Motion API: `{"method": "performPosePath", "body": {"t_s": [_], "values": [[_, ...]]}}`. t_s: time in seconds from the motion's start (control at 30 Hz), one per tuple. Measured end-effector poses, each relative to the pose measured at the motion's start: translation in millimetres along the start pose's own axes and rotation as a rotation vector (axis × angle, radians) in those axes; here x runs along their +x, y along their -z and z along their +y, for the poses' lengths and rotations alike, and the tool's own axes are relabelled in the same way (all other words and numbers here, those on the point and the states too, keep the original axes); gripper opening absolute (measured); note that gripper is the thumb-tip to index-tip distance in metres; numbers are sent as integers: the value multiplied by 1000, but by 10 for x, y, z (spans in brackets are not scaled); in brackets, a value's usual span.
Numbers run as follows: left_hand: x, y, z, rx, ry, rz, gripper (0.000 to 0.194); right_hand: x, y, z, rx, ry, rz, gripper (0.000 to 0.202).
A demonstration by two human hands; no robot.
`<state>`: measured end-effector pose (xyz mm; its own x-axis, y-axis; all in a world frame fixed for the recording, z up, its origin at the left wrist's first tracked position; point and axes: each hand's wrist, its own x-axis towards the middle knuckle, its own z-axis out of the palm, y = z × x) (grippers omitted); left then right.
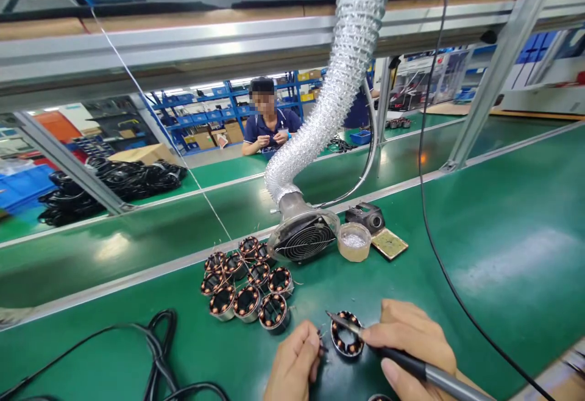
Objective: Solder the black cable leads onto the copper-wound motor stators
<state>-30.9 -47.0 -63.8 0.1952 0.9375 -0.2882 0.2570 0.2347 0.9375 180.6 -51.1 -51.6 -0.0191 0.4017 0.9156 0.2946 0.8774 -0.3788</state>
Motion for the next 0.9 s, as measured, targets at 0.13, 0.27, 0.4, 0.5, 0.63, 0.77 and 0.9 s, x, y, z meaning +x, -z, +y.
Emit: {"method": "performPosePath", "body": {"t_s": [0.13,0.27,0.4,0.5,0.63,0.77,0.9], "values": [[-27,12,-46,37,-66,-1,56,-11,24,-1,48,-26,-25,28],[-92,7,12,108,-136,-25,44,-59,36,49,13,-86,4,33],[-104,4,77,107,-123,-44,37,-154,-31,153,10,-115,116,45],[-109,0,97,106,-101,-46,35,-244,-96,184,70,-181,171,52],[-118,0,107,118,-98,-50,34,-324,-124,183,65,-253,166,49],[-116,5,107,128,-102,-50,34,-333,-106,188,70,-252,69,35],[-120,8,108,126,-96,-53,36,-260,-129,175,80,-185,-6,30]]}}
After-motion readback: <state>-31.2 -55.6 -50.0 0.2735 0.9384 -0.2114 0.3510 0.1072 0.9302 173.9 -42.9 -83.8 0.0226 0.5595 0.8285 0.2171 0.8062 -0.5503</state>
